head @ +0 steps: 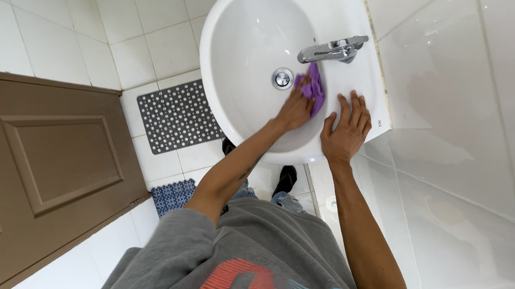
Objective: Cleaning a bathroom sink with a purple cloth and soapy water.
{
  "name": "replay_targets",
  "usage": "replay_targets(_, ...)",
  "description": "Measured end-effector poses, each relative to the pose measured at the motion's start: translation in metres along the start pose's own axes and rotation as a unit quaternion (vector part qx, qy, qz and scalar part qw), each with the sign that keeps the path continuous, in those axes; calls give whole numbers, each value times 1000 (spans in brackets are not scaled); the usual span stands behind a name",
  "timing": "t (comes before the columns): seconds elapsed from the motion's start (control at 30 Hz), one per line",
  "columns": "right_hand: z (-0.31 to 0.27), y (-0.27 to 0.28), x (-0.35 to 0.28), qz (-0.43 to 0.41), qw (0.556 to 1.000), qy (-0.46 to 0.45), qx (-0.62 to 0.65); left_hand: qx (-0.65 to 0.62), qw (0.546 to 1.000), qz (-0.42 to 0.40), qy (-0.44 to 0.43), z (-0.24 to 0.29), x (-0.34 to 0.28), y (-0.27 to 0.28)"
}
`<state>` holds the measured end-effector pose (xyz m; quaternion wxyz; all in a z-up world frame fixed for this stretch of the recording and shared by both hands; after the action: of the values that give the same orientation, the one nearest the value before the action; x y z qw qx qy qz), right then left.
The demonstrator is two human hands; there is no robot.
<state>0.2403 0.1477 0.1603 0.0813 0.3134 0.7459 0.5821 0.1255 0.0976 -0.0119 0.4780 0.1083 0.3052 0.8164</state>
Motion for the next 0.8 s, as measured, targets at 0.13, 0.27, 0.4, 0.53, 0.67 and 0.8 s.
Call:
replay_targets(0.13,-2,6,-1,16,1000,9,0,242,967,80,13,-28,32,38)
replay_targets(0.27,-3,5,3,16,1000,8,-4,341,933,115,14,-48,67,53)
replay_targets(0.4,-2,3,0,11,1000,15,-13,298,927,203,108,-77,90,82)
replay_targets(0.53,1,1,-1,9,1000,19,-23,557,804,178,104,-89,76,151)
replay_targets(0.67,1,3,0,5,1000,17,-22,639,752,-125,102,-95,-11,159)
replay_targets(0.8,1,6,-2,16,1000,18,-12,400,881,-245,58,-84,-92,102)
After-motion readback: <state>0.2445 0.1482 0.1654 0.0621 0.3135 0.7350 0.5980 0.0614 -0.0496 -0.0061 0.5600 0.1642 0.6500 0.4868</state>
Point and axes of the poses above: each hand's wrist, its own x-axis towards the middle knuckle, its own y-axis out of the back of the hand, z = x × y, the point moved 10 cm from there along x, towards the middle knuckle, and after that the axes turned 5 degrees about -x, right-handed, at the moved point
